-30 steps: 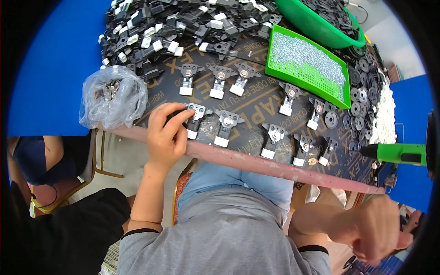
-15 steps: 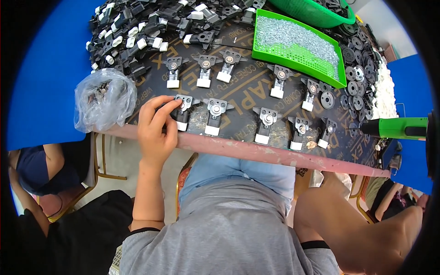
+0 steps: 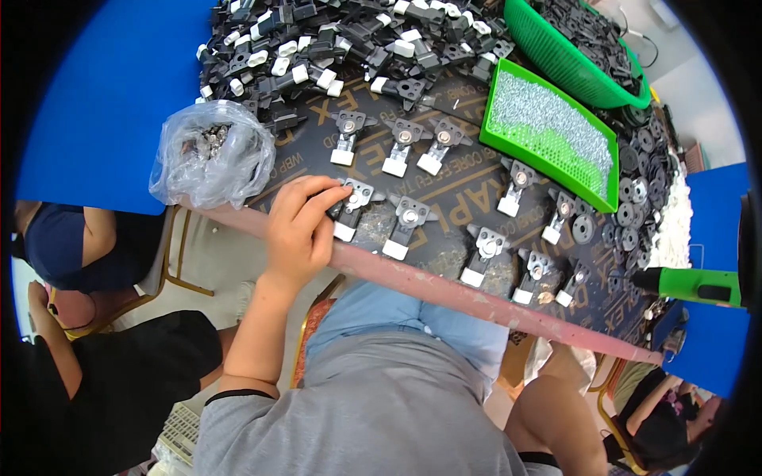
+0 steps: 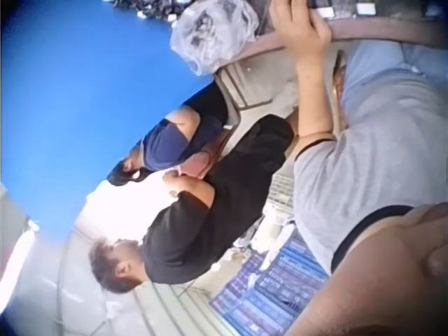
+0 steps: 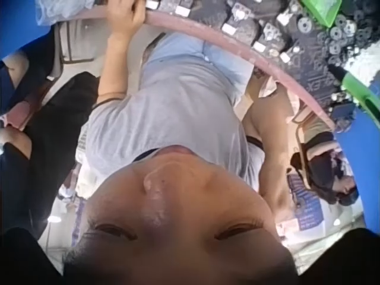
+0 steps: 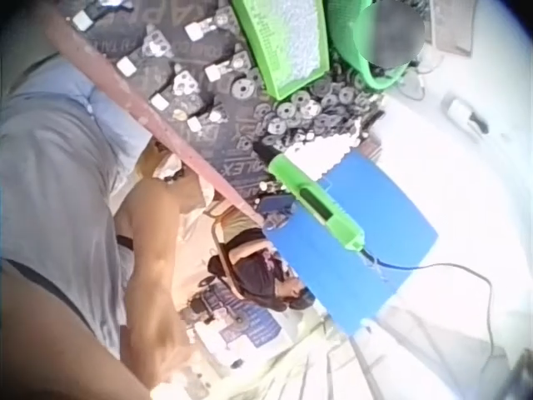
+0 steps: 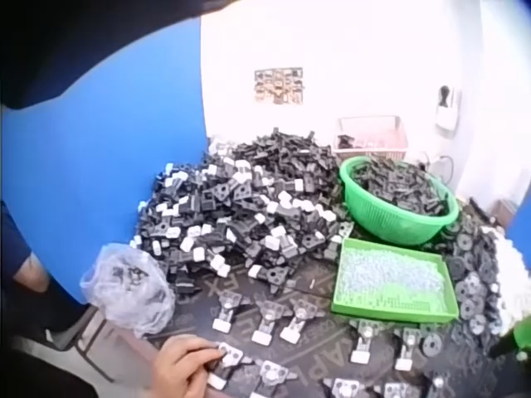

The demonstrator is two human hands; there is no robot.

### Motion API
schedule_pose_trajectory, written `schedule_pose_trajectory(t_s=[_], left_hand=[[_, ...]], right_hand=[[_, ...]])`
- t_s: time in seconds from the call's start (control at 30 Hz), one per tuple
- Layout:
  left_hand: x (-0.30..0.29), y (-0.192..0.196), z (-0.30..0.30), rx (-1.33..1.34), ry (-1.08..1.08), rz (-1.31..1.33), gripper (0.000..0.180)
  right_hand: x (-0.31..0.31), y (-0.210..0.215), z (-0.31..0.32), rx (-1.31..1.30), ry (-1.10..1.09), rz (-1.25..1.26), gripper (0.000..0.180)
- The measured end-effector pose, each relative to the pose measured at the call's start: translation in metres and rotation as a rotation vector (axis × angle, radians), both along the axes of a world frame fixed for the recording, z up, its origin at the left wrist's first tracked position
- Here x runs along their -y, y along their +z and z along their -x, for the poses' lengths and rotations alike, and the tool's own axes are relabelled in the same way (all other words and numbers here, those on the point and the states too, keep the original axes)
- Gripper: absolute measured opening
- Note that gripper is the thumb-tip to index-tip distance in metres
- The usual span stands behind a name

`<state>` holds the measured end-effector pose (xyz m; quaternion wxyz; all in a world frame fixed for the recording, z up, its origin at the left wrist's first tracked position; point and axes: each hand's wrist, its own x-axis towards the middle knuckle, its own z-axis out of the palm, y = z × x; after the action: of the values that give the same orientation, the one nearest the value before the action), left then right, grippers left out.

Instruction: Assembling small mechanical components by placing circular parts onto white bases and securing them with an electric screwdriver.

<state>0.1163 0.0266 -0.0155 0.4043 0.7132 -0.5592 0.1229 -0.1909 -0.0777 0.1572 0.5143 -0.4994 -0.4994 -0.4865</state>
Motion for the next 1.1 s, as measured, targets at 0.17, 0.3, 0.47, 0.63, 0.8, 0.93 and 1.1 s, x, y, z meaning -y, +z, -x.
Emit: schedule_pose_trajectory(t_s=[0.17,0.3,0.47,0.63,0.8,0.93,1.1], left_hand=[[0.004,0.002,-0.002,-0.044,-0.021,0.015,0.037],[-0.007,0.003,-0.003,-0.088,-0.040,0.046,0.028],[-0.005,0.002,-0.003,0.046,-0.066,0.049,0.030],[0.003,0.003,0.002,0.096,-0.045,0.029,0.030],[0.000,0.000,0.001,0.118,0.006,0.038,0.030],[0.001,0.003,0.003,0.038,0.054,0.011,0.029],[0.002,0.003,0.001,-0.022,0.033,0.008,0.032]], right_hand=[[0.015,-0.054,-0.070,-0.336,0.215,0.132,0.009],[-0.026,-0.092,0.048,-1.101,0.270,0.383,0.020],[0.024,-0.077,0.003,-1.435,-0.725,0.722,0.037],[0.055,-0.064,0.035,-1.467,-0.684,0.433,0.039],[0.058,-0.069,0.042,-1.376,-0.674,0.337,0.042],[0.065,-0.078,0.052,-1.239,-0.588,0.270,0.047],[0.082,-0.063,0.077,-0.948,-0.731,0.131,0.037]])
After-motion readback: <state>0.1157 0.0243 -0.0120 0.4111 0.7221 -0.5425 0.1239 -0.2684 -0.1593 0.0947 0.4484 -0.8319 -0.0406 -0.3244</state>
